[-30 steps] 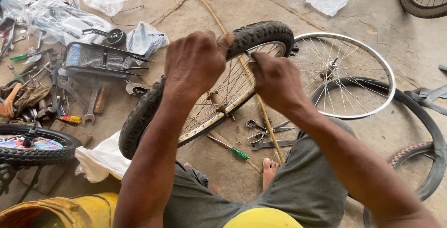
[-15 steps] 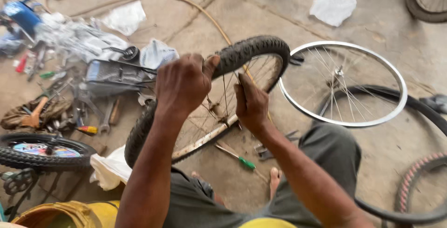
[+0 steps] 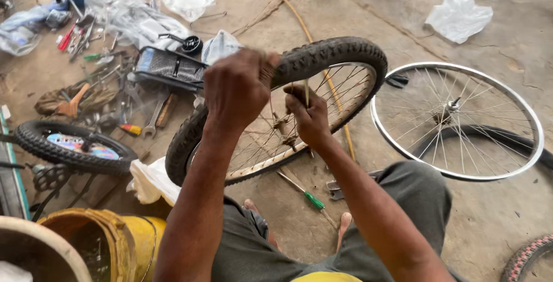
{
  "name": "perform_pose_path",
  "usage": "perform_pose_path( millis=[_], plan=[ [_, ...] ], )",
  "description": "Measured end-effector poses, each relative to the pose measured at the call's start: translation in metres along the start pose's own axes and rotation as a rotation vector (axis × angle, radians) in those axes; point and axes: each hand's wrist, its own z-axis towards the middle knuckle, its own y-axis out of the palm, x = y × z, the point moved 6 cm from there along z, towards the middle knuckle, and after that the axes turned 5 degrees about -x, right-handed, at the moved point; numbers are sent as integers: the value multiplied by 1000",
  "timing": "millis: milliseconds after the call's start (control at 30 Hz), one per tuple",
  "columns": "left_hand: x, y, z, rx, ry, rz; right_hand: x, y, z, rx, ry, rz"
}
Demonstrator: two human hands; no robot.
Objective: The person removes an inner tube from a bicycle tire, inflates it using a hose to check for leaks, and then reassembles the tire onto the wheel rim using tire levers.
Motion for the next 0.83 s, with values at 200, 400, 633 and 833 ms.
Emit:
perform_pose_path(
  millis=[200, 400, 633, 833],
  plan=[
    [-34, -50, -59, 507, -154, -198, 18, -12, 17, 105, -81, -57],
    [-98, -28, -85, -153, -449, -438, 40, -39, 49, 125, -79, 137],
    [-111, -3, -102, -92, -350, -382, 54, -100, 71, 214, -57, 107],
    [-108, 45, -101, 17, -364, -402, 49, -143, 77, 227, -74, 286]
  ],
)
